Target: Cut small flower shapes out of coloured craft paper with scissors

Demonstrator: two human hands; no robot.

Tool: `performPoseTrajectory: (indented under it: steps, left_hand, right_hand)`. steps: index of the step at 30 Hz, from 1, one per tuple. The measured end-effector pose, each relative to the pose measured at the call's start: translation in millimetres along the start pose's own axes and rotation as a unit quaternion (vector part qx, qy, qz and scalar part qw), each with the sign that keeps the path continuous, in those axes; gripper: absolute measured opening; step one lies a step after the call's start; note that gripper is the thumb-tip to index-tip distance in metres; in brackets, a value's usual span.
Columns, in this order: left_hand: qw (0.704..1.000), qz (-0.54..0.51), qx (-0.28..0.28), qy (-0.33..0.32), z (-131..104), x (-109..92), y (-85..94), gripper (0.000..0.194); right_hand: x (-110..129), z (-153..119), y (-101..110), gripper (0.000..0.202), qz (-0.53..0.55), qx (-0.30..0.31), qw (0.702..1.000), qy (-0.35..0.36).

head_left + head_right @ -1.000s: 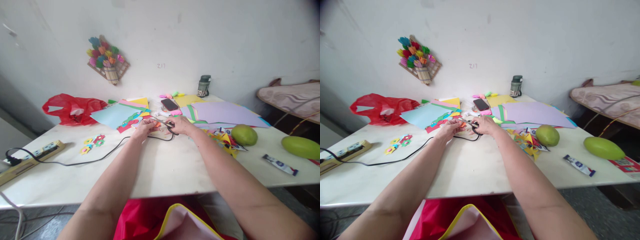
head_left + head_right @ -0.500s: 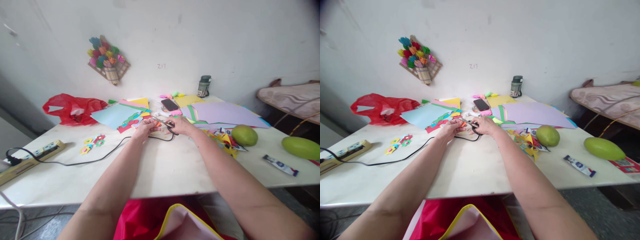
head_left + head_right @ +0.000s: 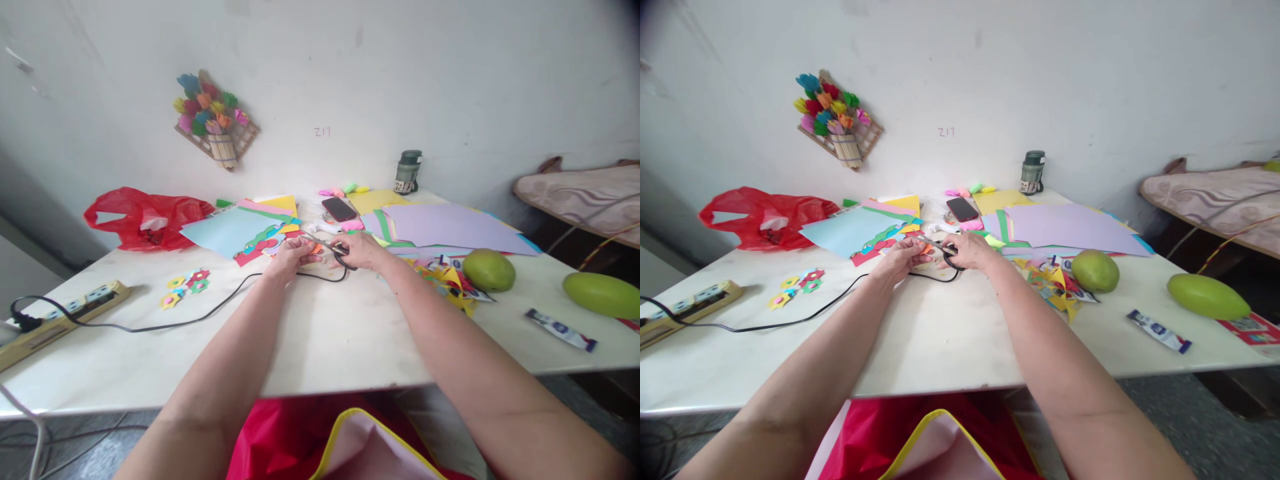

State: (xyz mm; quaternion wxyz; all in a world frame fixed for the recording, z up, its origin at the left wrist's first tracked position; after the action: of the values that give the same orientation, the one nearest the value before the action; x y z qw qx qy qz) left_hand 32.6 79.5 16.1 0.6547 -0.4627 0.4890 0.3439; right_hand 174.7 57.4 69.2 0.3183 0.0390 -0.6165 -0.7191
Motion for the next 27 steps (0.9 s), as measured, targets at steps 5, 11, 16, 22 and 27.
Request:
performPoseTrajectory:
  steps: [5, 11, 16, 22, 27]
  left_hand:
    - [1.0, -0.007, 0.002, -0.002, 0.1, 0.8, 0.3, 0.034]
    - [1.0, -0.017, 0.0, 0.0, 0.7, 1.7, 0.6, 0.031]
    - [1.0, -0.024, 0.015, -0.006, 1.9, 1.7, -0.4, 0.03]
    - [1.0, -0.01, 0.016, -0.007, 0.7, -0.3, -1.4, 0.026]
    - [1.0, -0.012, 0.014, -0.005, -1.1, -2.0, -2.9, 0.026]
  right_hand:
    - [0.4, 0.2, -0.3, 0.051, 0.006, -0.002, 1.0, 0.003]
    - [0.4, 2.2, -1.4, 0.049, 0.027, -0.015, 0.999, 0.023]
    - [0.6, 3.7, -1.9, 0.047, 0.058, -0.03, 0.997, 0.045]
    - [-6.5, 7.6, -9.8, 0.048, 0.141, -0.008, 0.99, 0.029]
    - [-8.2, 7.4, -16.9, 0.044, 0.218, 0.029, 0.976, 0.015]
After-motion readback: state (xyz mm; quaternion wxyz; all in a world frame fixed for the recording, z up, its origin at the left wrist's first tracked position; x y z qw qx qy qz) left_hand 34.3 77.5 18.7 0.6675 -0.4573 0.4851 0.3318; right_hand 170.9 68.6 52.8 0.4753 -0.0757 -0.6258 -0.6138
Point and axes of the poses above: each hand's wrist, its own z-axis towards the middle knuckle, its own y-axis out of the back of the hand, x = y × z, the point moved 9 cm from there along z, towards the middle knuckle, and after that the axes turned 4 degrees about x, right-handed, at the moved point
